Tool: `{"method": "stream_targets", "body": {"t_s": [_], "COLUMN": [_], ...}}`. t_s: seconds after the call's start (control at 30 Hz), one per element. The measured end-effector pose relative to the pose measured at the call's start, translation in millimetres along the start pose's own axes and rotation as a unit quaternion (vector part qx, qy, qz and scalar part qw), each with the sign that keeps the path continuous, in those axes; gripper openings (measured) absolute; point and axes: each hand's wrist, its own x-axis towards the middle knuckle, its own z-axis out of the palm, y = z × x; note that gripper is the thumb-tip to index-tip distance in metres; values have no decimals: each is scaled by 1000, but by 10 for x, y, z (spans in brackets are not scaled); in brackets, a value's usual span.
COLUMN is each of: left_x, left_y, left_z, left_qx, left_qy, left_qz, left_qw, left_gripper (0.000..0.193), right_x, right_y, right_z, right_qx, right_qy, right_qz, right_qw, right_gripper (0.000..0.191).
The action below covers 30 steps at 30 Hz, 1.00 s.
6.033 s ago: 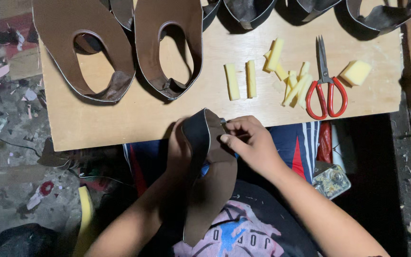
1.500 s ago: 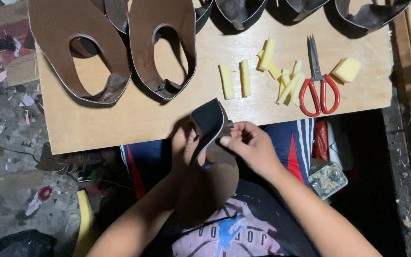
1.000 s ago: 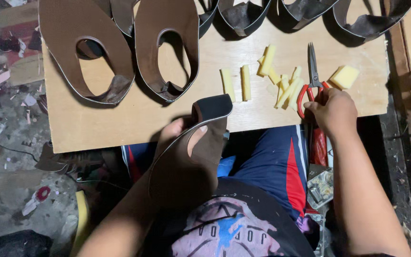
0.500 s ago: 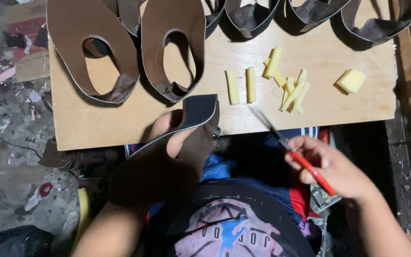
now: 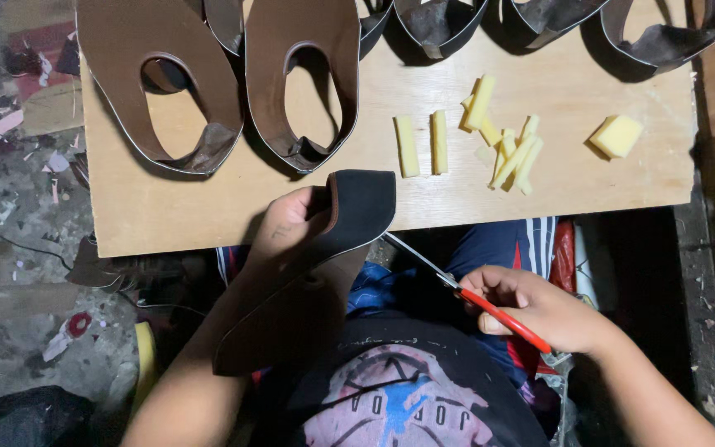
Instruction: The person cuts a yellow foam block into strips with red-handled scissors on a wooden board, then picks up a brown shoe upper and presses the foam strips inside it, working on their lap. They finish one upper and set it with a pile of completed uppers on the board.
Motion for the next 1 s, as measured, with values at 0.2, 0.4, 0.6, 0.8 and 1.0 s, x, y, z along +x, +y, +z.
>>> {"method": "stream_targets", "body": {"t_s": [0.2, 0.4, 0.6, 0.8, 1.0], "left_x": [-42, -280, -295, -162, -48], "left_y": [109, 404, 425, 209, 46], "left_z": [146, 395, 452, 305, 120], "left_qx": [-22, 65, -19, -65, -20], "left_qy": [-26, -29, -10, -40, -46], "left_qz": [-3, -30, -54, -19, -20], "left_qw": [999, 997, 998, 997, 999], "left_gripper": [36, 28, 30, 35, 35], "right_x": [52, 106, 118, 131, 144], "right_y": [67, 121, 154, 164, 152], "right_z": [0, -9, -14, -9, -4], "right_qx": [25, 0, 24, 35, 32], "right_qy": [-18, -1, 1, 24, 32], "right_qz": [-16, -11, -19, 1, -16], "right_qw": [999, 1000, 1000, 999, 999], "right_gripper": [34, 32, 31, 23, 22]}}
